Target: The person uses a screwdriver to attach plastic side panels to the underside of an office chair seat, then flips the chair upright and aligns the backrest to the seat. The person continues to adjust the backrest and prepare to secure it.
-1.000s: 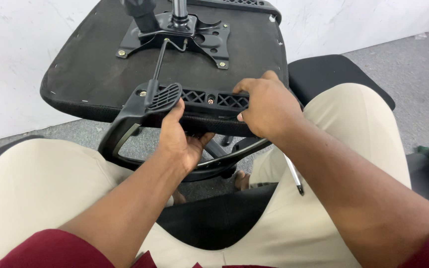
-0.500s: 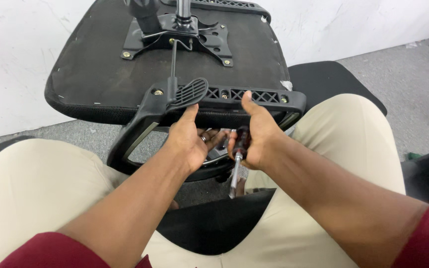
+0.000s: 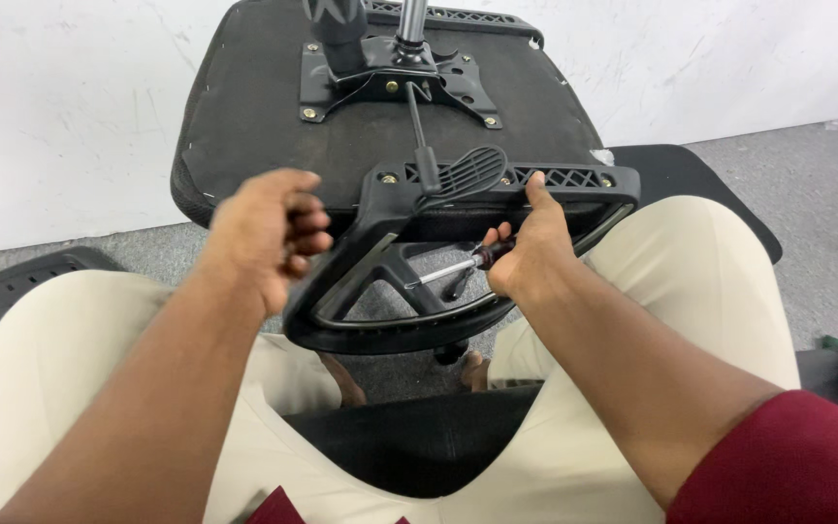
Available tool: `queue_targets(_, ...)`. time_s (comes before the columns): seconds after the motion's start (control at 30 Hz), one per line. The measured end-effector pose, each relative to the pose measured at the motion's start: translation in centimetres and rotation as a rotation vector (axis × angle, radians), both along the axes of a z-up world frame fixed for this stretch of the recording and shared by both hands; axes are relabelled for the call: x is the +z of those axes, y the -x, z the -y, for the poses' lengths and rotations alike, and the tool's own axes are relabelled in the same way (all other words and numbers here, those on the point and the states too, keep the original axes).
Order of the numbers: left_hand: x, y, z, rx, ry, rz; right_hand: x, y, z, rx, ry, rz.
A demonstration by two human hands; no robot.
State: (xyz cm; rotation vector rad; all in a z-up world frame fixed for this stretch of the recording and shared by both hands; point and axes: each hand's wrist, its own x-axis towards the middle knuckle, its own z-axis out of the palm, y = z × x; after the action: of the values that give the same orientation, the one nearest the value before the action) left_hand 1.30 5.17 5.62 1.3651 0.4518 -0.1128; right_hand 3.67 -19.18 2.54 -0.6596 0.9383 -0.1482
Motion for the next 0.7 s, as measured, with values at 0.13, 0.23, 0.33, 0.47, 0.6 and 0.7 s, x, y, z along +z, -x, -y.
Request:
queue_targets(0.13,-0.9,-0.8,-2.7,0.449,-0.023,0.021,0.1,-0.2,-1.0,-0.062,0.053,-0.006)
queue_targets(0.23,-0.7,-0.6,-3.0,0.661,0.001,0.135,0.6,-0.2,-1.3,-0.091,0.024,-0.019)
queue_targets(0.33,0.4,-0.5,-3.0,0.541,0.189,-0.099,0.9,-0.2,-1.5,-0.075,0.034,-0.054)
queue_targets(0.47,0.4,-1.0,-2.7,0.394,0.406,-0.078,0.5,-0.6,-1.0,0.031,0.037,-0.012)
queue_targets(0.6,-0.9,-1.8,-2.6,0.326,0.493,0.011,-0.3,-1.7,0.3,0.052,-0.086,0.022)
queue_targets(0.7,-2.0,-2.0,-3.2,0.337,0.551,0.075,-0.8,-2.2,0.4,0.054,-0.094,0.053)
